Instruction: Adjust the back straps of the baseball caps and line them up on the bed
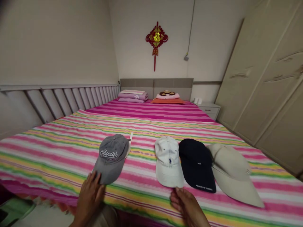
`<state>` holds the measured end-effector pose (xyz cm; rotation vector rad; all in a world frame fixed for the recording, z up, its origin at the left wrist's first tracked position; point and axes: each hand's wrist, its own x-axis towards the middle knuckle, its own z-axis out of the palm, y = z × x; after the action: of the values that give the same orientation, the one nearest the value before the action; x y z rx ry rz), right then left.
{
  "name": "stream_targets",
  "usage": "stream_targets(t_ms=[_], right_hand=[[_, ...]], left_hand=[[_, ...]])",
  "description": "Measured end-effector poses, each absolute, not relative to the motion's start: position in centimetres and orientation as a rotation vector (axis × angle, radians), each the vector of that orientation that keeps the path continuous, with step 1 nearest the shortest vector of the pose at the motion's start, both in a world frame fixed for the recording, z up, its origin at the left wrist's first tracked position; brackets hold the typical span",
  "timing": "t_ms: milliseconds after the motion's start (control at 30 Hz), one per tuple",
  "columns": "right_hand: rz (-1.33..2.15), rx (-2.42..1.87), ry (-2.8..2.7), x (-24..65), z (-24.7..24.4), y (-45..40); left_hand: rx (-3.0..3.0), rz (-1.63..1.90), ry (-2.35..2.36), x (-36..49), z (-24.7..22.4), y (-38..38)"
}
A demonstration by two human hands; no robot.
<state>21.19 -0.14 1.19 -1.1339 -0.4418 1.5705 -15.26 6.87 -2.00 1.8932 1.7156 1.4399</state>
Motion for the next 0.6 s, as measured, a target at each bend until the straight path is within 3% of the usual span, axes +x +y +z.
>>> stream_targets(t_ms=[133, 300, 433, 600], right_hand=[[1.516, -1.001, -0.151, 22.0, 1.1, 1.5], [1.481, -0.895, -0.144, 20.3, 1.1, 3.4], [1.530, -0.795, -0.263, 19.4, 1.9, 0.2], [1.653, -0.812, -0.636, 20.7, 1.0, -4.4]], left_hand=[[1.833, 1.363, 1.314, -9.0, -2.7, 4.9], [1.142, 1.117, 0.930, -1.6, -1.5, 5.1], [0.646, 0.835, 0.648, 0.5, 1.7, 7.2], [0.549, 0.910, 0.331, 0.9, 7.2, 9.4]])
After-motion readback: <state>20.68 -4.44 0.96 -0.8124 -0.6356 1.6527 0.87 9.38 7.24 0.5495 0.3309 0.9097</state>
